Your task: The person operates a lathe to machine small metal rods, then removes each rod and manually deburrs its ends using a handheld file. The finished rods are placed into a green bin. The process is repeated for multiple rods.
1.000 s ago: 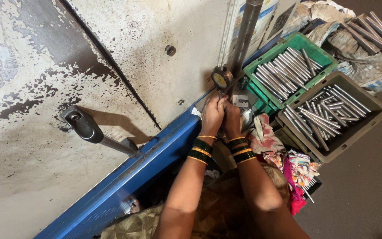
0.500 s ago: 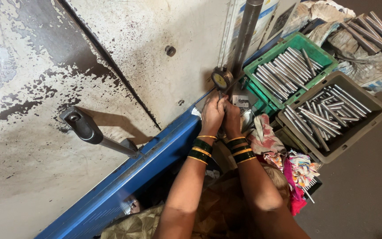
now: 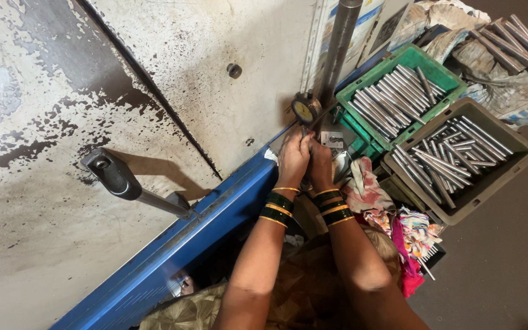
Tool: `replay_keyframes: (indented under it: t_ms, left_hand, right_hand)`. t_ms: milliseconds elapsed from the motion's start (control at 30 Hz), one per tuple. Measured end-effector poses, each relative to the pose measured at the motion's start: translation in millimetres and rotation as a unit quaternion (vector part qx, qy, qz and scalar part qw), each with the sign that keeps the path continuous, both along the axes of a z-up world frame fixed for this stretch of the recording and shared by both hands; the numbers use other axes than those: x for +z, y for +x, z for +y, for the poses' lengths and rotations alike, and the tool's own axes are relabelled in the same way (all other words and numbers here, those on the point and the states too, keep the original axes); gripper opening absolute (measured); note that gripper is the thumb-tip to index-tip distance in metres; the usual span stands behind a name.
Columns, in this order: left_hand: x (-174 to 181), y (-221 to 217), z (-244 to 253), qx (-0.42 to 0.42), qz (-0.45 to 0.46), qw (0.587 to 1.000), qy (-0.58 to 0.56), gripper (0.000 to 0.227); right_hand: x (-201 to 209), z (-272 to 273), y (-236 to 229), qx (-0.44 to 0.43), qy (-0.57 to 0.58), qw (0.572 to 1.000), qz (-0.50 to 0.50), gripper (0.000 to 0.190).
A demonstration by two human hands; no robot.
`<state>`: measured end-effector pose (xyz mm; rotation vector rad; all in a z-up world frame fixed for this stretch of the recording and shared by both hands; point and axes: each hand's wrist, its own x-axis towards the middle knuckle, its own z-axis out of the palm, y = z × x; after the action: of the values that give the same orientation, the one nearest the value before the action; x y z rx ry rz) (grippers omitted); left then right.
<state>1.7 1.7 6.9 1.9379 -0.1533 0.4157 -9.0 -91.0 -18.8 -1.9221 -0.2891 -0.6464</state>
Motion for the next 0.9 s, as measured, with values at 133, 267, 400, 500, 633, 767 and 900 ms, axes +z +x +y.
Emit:
replay_keyframes:
  t_ms: [133,267,400,500,633,767,900]
  left_hand:
    - [2.7,-1.4,0.6,-0.009,-0.011,1.000,-0.013,0.027]
    - [1.4,-1.1,0.2,-0.002,-0.013,1.000,-0.010,0.027]
    - [-3.6,1.4,-0.5,0.000,-0.010,1.000,0.000,0.026]
    - [-6.3,2.6,-0.5,-0.003,-0.018,1.000,0.004,0.026]
    - [-4.8,-1.1,-0.5,-0.001,-0.023,1.000,0.008,0.027]
    - [4.9,-10.9,1.0,0.008,-0.012,0.999,0.029,0.028]
    - [13.5,-28.5,-0.2,-0.017,-0.041,0.999,0.007,0.029]
  right_hand:
    - [0.3,-0.3,0.5,-0.003,-0.006,1.000,-0.005,0.018]
    - [5.0,0.3,-0.5,-0.007,-0.017,1.000,-0.016,0.017]
    - [10.2,1.5,-3.8,0.001,-0.007,1.000,-0.013,0.016]
    - [13.1,1.2,-4.1,0.006,-0.005,1.000,-0.001,0.016]
    - [11.1,-2.0,-3.1,0.019,-0.009,1.000,0.006,0.016]
    - [3.2,-11.7,-1.6,0.045,-0.054,0.997,0.006,0.014]
    - [-0.8,-26.5,-1.1,0.053,-0.069,0.996,0.003,0.008]
